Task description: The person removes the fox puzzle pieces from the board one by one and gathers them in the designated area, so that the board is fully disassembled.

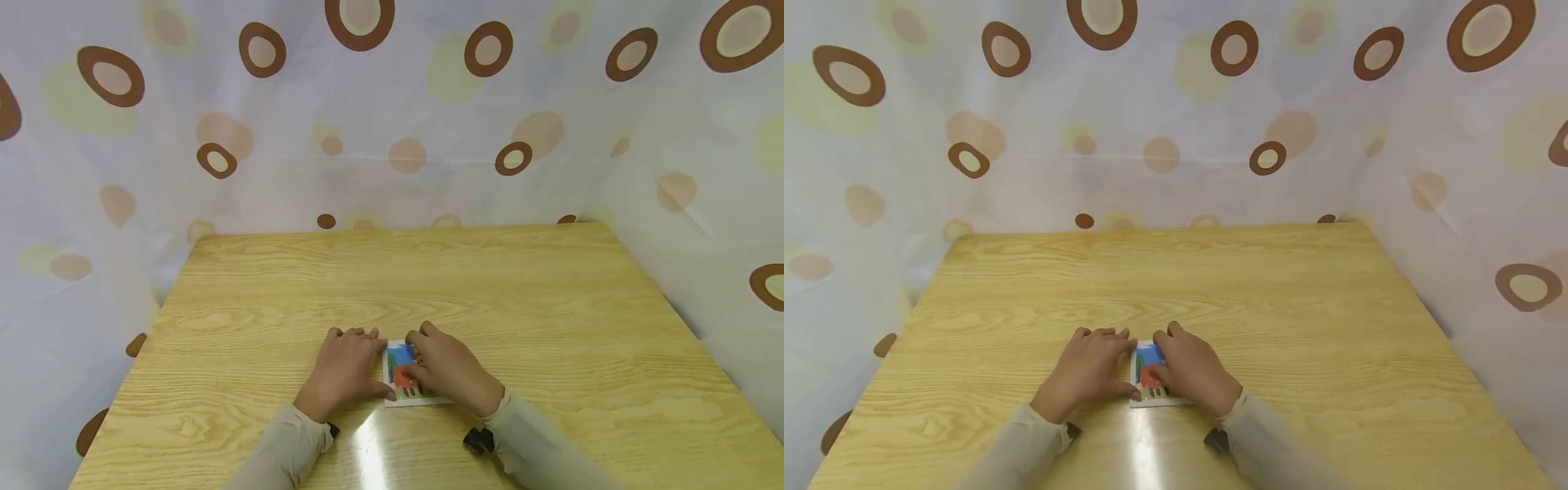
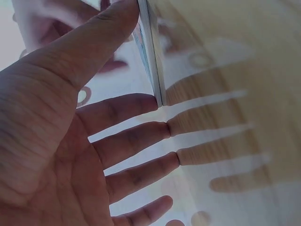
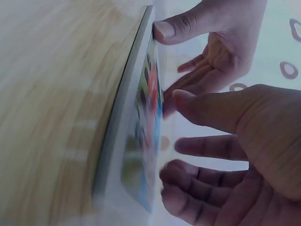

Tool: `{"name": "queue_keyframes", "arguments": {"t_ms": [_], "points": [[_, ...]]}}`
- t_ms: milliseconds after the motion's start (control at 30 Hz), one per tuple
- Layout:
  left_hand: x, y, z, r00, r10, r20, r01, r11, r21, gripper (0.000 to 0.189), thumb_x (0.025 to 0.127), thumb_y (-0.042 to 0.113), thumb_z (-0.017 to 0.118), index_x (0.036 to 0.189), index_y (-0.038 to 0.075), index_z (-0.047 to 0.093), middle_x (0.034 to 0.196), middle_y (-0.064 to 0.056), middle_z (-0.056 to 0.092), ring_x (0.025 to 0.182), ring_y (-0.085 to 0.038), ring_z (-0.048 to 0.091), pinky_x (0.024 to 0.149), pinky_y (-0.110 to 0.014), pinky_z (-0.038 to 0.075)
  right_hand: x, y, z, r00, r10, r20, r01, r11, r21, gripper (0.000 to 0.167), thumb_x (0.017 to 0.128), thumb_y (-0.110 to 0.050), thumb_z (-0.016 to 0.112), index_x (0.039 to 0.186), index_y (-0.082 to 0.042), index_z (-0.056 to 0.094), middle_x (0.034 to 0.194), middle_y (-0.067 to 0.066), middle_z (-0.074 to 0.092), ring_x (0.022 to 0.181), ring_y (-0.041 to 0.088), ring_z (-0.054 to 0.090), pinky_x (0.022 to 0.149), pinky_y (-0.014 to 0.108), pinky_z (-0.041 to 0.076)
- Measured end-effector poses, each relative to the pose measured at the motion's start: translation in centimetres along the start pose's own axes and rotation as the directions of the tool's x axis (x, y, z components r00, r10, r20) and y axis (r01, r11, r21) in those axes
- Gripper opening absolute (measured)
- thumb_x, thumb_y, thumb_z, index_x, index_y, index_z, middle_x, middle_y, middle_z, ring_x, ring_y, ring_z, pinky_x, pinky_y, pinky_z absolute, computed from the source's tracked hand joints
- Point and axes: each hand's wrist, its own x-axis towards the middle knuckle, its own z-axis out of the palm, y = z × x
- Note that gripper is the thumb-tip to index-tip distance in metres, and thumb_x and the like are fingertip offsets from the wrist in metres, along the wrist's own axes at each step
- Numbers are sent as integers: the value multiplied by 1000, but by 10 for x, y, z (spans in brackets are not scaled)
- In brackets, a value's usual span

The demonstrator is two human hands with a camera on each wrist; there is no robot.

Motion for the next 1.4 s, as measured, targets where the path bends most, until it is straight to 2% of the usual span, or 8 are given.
{"name": "queue_keyframes", "arguments": {"t_ms": [100,267,500,833,1067,1400], "points": [[0,-1,1,1000,1,-5,-1,1000,-7,86,67,73,83,133,19,71,141,-7,64,127,-33,61,97,-55,45,12,1,9,999,12,47,-15,998,65,34,93,-24,79,117,-2,68,95,3,55,71,11,48,64,29,45],[0,-2,2,1000,15,-8,-15,1000,-6,88,66,74,83,133,18,70,142,-8,64,128,-33,61,97,-53,44,22,2,16,997,22,73,-31,992,123,28,94,-19,78,113,-3,66,96,2,55,74,13,48,68,31,46],[0,-4,2,999,19,-30,-19,1000,5,90,65,76,82,132,18,70,141,-8,64,127,-32,62,97,-53,45,23,1,13,996,37,78,-50,985,164,30,91,-17,81,112,-2,66,99,4,59,78,14,52,74,34,50],[-1,-2,-3,1000,3,-18,-3,1000,-28,88,65,73,84,132,17,71,140,-10,64,127,-33,62,98,-54,44,24,-1,7,992,1,129,-20,988,151,26,91,-12,80,107,-1,62,93,3,53,72,14,47,66,30,44],[1,-2,-3,1000,-4,-2,4,999,-51,87,65,71,85,133,17,72,140,-10,64,128,-34,61,97,-53,44,23,-1,5,990,-41,133,19,986,164,25,91,-6,76,106,0,57,89,2,46,71,14,44,64,29,41],[1,-2,-3,1000,-15,20,17,998,-57,88,67,70,85,136,17,70,143,-10,62,131,-34,59,99,-54,43,23,0,5,990,-37,133,11,980,197,21,92,-3,75,103,-1,58,91,4,48,69,15,44,61,29,41]]}}
